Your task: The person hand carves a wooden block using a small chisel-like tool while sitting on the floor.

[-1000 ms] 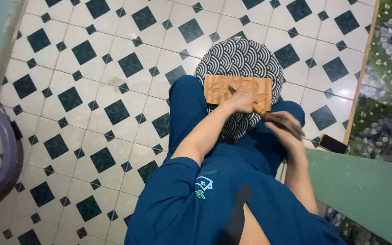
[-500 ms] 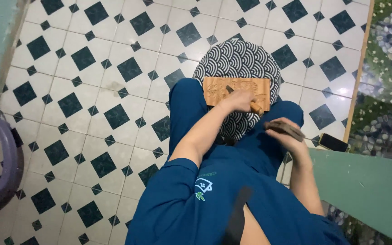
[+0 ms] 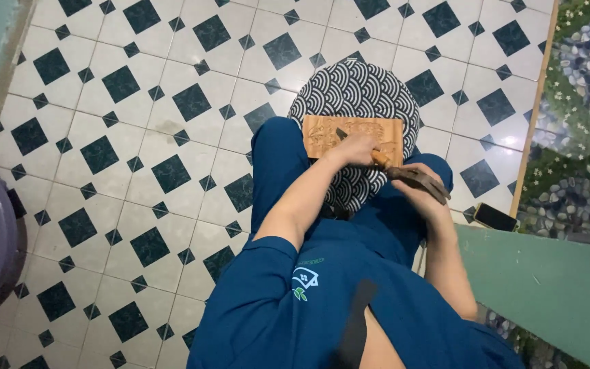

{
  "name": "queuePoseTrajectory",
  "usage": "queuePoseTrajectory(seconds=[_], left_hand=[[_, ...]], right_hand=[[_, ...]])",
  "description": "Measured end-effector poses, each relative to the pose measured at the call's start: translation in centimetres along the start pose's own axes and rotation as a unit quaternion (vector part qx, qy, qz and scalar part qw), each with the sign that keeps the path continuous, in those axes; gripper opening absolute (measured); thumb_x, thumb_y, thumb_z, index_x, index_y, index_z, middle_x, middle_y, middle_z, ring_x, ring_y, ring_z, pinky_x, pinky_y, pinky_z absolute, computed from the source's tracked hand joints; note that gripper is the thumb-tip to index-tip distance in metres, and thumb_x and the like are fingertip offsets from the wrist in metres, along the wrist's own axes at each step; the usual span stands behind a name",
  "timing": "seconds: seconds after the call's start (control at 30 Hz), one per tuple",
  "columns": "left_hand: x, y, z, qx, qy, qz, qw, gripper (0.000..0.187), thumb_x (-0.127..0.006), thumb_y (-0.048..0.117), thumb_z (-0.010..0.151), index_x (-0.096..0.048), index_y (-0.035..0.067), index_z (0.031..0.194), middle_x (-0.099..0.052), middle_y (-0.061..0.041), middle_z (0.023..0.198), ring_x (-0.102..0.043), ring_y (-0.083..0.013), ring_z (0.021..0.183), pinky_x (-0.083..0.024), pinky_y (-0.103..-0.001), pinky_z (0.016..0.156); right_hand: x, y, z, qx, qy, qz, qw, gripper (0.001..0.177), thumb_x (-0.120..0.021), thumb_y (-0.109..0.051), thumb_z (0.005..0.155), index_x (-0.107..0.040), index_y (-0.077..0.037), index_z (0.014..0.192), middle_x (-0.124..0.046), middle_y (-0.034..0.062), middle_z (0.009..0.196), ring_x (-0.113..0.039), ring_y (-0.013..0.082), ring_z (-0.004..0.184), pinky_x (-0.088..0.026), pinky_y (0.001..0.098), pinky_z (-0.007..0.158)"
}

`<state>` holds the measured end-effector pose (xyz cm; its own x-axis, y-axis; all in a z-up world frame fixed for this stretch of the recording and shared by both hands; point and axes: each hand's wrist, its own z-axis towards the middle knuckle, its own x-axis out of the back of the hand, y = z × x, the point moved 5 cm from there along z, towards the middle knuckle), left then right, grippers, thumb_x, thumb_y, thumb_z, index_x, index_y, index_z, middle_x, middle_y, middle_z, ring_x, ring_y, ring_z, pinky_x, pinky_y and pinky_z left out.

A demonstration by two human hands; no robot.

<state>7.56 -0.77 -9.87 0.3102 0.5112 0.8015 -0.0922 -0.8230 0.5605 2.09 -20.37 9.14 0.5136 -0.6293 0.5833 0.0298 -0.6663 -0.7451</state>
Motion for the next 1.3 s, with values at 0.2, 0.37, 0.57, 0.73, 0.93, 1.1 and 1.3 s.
queuePoseTrajectory(seconds=[0.2, 0.37, 0.57, 0.73, 0.93, 1.1, 1.3], left_hand=[[2.0, 1.8, -1.7, -0.003, 0.002, -0.008, 1.0, 0.038, -0.068, 0.038, 0.066, -0.076, 0.033, 0.103, -0.076, -0.009, 0.096, -0.072, -0.0342, 0.105, -0.058, -0.048, 0.093], [2.4, 2.6, -2.8, -0.044, -0.001, 0.041, 0.998, 0.032, -0.066, 0.033, 0.07, -0.078, 0.021, 0.097, -0.076, -0.012, 0.092, -0.073, -0.0354, 0.1, -0.058, -0.048, 0.088], [6.1, 2.6, -5.1, -0.045, -0.038, 0.03, 0.998, 0.038, -0.061, 0.022, 0.076, -0.078, 0.015, 0.109, -0.077, -0.015, 0.108, -0.07, -0.0356, 0.111, -0.053, -0.051, 0.099], [7.2, 6.2, -4.9, -0.075, -0.022, 0.01, 0.997, 0.037, -0.061, 0.03, 0.075, -0.077, 0.017, 0.106, -0.077, -0.016, 0.104, -0.071, -0.0393, 0.107, -0.053, -0.052, 0.095], [6.2, 4.9, -5.3, -0.075, -0.049, -0.007, 0.996, 0.037, -0.06, 0.027, 0.073, -0.076, 0.015, 0.104, -0.076, -0.016, 0.106, -0.069, -0.0408, 0.107, -0.053, -0.05, 0.096], [3.7, 2.3, -3.4, -0.061, -0.037, 0.044, 0.996, 0.035, -0.064, 0.035, 0.071, -0.077, 0.025, 0.101, -0.077, -0.007, 0.097, -0.073, -0.0327, 0.1, -0.055, -0.045, 0.092], [5.0, 2.3, -3.0, -0.058, 0.003, -0.011, 0.998, 0.028, -0.07, 0.032, 0.067, -0.078, 0.024, 0.093, -0.076, -0.007, 0.088, -0.073, -0.0338, 0.095, -0.055, -0.045, 0.091]], right_hand=[[4.5, -9.3, -4.0, -0.035, -0.002, -0.023, 0.999, 0.052, -0.078, -0.044, 0.096, -0.069, -0.006, 0.13, -0.067, 0.0327, 0.126, -0.064, 0.0494, 0.116, -0.052, 0.0575, 0.098], [0.8, -3.7, -0.6, 0.018, 0.014, -0.043, 0.999, 0.04, -0.088, -0.035, 0.09, -0.073, -0.017, 0.123, -0.072, 0.0096, 0.121, -0.066, 0.0276, 0.118, -0.049, 0.0369, 0.098], [-2.5, -0.9, -1.2, -0.034, -0.081, -0.119, 0.989, 0.054, -0.087, -0.048, 0.08, -0.074, -0.023, 0.127, -0.07, 0.0034, 0.136, -0.055, 0.023, 0.139, -0.038, 0.0399, 0.121], [3.3, -1.4, -2.5, 0.011, 0.001, -0.137, 0.99, 0.05, -0.086, -0.061, 0.08, -0.071, -0.037, 0.12, -0.073, -0.0101, 0.118, -0.07, 0.0177, 0.11, -0.054, 0.0327, 0.091], [0.5, -0.6, -2.2, 0.055, 0.019, -0.108, 0.992, 0.047, -0.091, -0.047, 0.081, -0.074, -0.023, 0.118, -0.076, 0.0033, 0.114, -0.071, 0.0266, 0.11, -0.055, 0.0354, 0.089], [-1.7, -0.8, -2.1, -0.049, -0.037, -0.061, 0.996, 0.045, -0.091, -0.046, 0.08, -0.071, -0.033, 0.119, -0.075, -0.0025, 0.117, -0.073, 0.0216, 0.106, -0.058, 0.0316, 0.083], [2.7, 0.6, -1.4, 0.037, 0.083, 0.021, 0.996, 0.047, -0.092, -0.04, 0.086, -0.073, -0.018, 0.122, -0.074, 0.0092, 0.103, -0.072, 0.0231, 0.073, -0.057, 0.0288, 0.051]])
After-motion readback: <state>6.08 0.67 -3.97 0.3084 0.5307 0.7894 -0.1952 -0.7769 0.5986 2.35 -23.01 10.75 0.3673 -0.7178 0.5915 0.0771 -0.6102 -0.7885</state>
